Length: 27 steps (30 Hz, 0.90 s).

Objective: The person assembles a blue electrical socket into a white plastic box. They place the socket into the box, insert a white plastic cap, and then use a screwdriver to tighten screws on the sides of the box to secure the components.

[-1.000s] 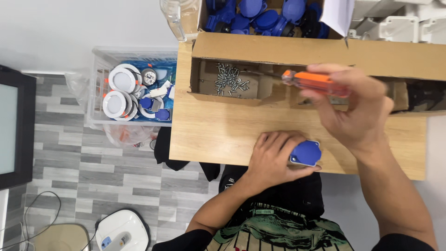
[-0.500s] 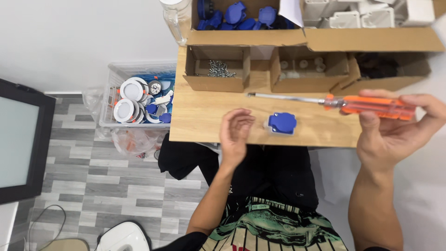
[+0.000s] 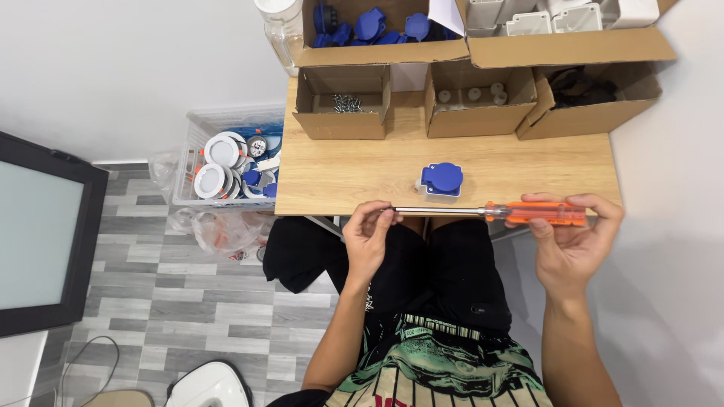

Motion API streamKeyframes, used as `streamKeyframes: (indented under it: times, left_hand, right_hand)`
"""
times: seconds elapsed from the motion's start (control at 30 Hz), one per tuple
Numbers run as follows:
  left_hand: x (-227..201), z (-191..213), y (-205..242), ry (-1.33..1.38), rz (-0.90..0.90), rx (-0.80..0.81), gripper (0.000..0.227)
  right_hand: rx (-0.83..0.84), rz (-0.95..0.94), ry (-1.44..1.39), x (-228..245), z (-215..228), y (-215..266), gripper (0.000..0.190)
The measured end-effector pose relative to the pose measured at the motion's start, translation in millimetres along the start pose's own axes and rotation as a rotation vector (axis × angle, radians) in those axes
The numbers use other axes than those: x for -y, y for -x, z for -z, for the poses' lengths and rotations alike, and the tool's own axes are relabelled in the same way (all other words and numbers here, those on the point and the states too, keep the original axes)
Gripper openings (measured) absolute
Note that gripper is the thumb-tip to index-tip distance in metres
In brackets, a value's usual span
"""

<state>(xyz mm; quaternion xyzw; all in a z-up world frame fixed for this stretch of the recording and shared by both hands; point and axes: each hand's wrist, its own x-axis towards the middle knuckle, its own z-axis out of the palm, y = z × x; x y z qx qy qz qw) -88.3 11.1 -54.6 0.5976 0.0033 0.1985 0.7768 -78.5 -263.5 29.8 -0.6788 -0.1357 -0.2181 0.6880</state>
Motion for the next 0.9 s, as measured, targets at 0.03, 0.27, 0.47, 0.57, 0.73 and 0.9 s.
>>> streamKeyframes:
  times: [0.03,0.27,0.47,0.57,0.73,0.9]
  left_hand:
    - [2.7,1.5,1.8,-0.001,0.0,0.001,0.012]
    - [9.1,4.1,2.0,0.089,0.08,-0.064,0.014]
    - [27.7,2.2,-0.5,0.284,0.082,-0.134,0.015]
    - [39.4,3.0,0.4,0.39,0.106,-0.151,0.017]
    - [53.7,6.8,4.1,0.551,0.207,-0.175,0.017]
    - [61.3,11.9,7.0,0.699,0.296,-0.234,0.014]
  right_hand:
    - [-0.002,0.0,-0.001,-0.3,0.7,1.2,0.043]
    - [-0.004,-0.054,-0.021,-5.9,6.4,4.1,0.042]
    - [-0.062,-0.076,-0.073,-24.0,12.2,6.9,0.044]
    - [-0.074,-0.103,-0.119,-33.6,16.7,7.9,0.045]
    - [-0.03,-0.118,-0.153,-40.5,18.3,8.6,0.044]
    - [0.013,-0.094,-0.089,-45.1,17.2,13.1,0.045]
